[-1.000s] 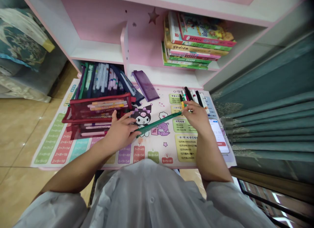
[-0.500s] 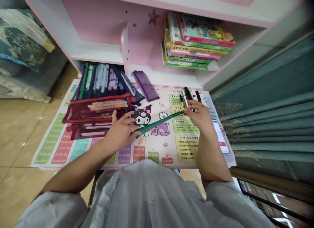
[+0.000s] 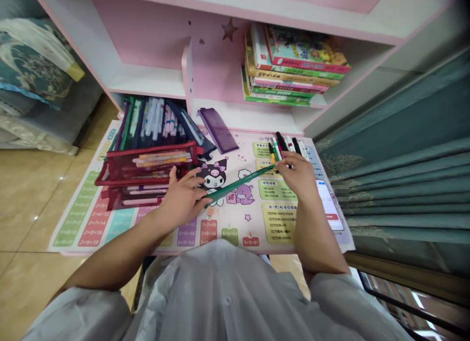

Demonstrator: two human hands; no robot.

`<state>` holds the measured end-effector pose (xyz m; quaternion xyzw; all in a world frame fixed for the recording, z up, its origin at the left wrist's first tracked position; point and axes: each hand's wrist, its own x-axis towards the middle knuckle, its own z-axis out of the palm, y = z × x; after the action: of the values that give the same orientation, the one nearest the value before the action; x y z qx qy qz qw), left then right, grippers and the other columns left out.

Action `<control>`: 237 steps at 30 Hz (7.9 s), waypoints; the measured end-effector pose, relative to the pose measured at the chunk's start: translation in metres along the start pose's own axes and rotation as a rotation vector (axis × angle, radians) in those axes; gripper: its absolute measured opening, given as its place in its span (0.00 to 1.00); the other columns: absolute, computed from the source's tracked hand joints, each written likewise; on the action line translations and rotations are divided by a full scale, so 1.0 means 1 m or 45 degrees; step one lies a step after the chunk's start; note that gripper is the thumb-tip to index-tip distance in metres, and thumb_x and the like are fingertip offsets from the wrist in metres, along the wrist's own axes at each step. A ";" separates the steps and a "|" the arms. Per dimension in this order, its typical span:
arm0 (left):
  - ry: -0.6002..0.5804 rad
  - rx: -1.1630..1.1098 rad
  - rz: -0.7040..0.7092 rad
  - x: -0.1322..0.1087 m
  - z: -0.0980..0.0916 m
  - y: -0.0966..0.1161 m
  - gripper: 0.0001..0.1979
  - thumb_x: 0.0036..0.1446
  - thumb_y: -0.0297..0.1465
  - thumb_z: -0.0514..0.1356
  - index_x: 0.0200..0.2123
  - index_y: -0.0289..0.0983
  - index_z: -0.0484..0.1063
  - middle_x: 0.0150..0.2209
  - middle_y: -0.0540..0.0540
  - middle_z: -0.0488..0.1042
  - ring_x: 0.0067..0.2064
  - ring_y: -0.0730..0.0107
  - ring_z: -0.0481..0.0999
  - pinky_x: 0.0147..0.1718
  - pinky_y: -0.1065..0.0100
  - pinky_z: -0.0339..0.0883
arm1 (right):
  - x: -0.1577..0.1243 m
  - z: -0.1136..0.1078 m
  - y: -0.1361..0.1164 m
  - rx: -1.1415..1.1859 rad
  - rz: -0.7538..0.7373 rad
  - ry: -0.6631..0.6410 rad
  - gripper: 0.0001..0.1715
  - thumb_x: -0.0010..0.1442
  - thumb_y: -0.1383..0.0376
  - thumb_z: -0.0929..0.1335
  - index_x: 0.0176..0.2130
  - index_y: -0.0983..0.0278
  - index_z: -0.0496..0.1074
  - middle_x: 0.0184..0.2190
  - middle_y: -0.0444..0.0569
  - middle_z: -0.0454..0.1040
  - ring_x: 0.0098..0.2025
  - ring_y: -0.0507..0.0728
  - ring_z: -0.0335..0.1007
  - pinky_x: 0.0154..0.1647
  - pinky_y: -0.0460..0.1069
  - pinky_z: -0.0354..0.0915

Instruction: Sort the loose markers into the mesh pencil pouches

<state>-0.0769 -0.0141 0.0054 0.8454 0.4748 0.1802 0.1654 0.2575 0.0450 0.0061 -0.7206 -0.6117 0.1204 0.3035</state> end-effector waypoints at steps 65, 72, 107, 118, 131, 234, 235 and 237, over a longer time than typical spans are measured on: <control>0.298 -0.042 -0.275 0.035 0.035 0.027 0.18 0.62 0.39 0.57 0.23 0.38 0.74 0.52 0.41 0.78 0.64 0.45 0.66 0.59 0.28 0.48 | 0.029 0.031 0.035 -0.439 0.168 0.201 0.14 0.54 0.61 0.71 0.39 0.68 0.77 0.64 0.66 0.61 0.70 0.81 0.39 0.60 0.80 0.46; 0.272 -0.026 -0.277 0.037 0.033 0.027 0.18 0.62 0.40 0.57 0.24 0.38 0.75 0.53 0.40 0.78 0.64 0.43 0.66 0.59 0.27 0.48 | 0.031 0.038 0.020 -0.505 0.189 0.084 0.14 0.57 0.61 0.70 0.40 0.68 0.78 0.67 0.64 0.57 0.72 0.78 0.32 0.64 0.79 0.39; 0.267 -0.142 -0.351 0.037 0.036 0.027 0.16 0.61 0.36 0.60 0.22 0.38 0.73 0.54 0.44 0.78 0.66 0.49 0.64 0.62 0.31 0.44 | 0.021 0.046 0.003 -0.401 0.127 0.150 0.12 0.55 0.63 0.65 0.31 0.65 0.78 0.62 0.56 0.68 0.71 0.71 0.43 0.63 0.79 0.42; 0.256 -0.158 -0.372 0.037 0.036 0.029 0.15 0.62 0.34 0.58 0.23 0.39 0.75 0.52 0.45 0.79 0.66 0.49 0.64 0.62 0.29 0.43 | -0.074 0.016 -0.083 0.196 -0.355 -0.265 0.13 0.54 0.64 0.68 0.20 0.61 0.71 0.58 0.52 0.74 0.70 0.68 0.53 0.66 0.68 0.51; 0.244 -0.115 -0.363 0.036 0.038 0.030 0.15 0.62 0.34 0.57 0.24 0.39 0.76 0.53 0.45 0.79 0.65 0.50 0.65 0.62 0.31 0.44 | -0.086 0.028 -0.111 -0.432 -0.470 -0.577 0.14 0.59 0.61 0.66 0.35 0.61 0.81 0.64 0.57 0.67 0.71 0.73 0.46 0.64 0.77 0.45; 0.239 -0.081 -0.367 0.034 0.037 0.027 0.13 0.62 0.33 0.56 0.26 0.40 0.76 0.53 0.47 0.78 0.66 0.50 0.63 0.62 0.29 0.44 | -0.069 0.020 -0.090 0.040 -0.412 -0.278 0.09 0.46 0.67 0.69 0.17 0.63 0.69 0.64 0.55 0.66 0.73 0.73 0.42 0.66 0.71 0.46; 0.242 -0.083 -0.367 0.034 0.038 0.027 0.14 0.62 0.33 0.56 0.26 0.40 0.76 0.53 0.46 0.78 0.66 0.49 0.63 0.62 0.28 0.44 | -0.073 0.022 -0.091 0.013 -0.432 -0.324 0.09 0.46 0.67 0.70 0.18 0.63 0.69 0.64 0.56 0.66 0.73 0.73 0.41 0.65 0.72 0.46; 0.243 -0.085 -0.369 0.034 0.038 0.027 0.13 0.62 0.33 0.56 0.26 0.40 0.77 0.53 0.46 0.78 0.66 0.49 0.63 0.62 0.28 0.44 | -0.078 0.028 -0.093 -0.055 -0.450 -0.414 0.08 0.46 0.67 0.70 0.18 0.64 0.71 0.65 0.57 0.64 0.73 0.73 0.39 0.65 0.73 0.46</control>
<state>-0.0231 -0.0021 -0.0110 0.7412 0.5989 0.2498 0.1718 0.1493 -0.0150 0.0234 -0.5798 -0.7716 0.1666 0.2019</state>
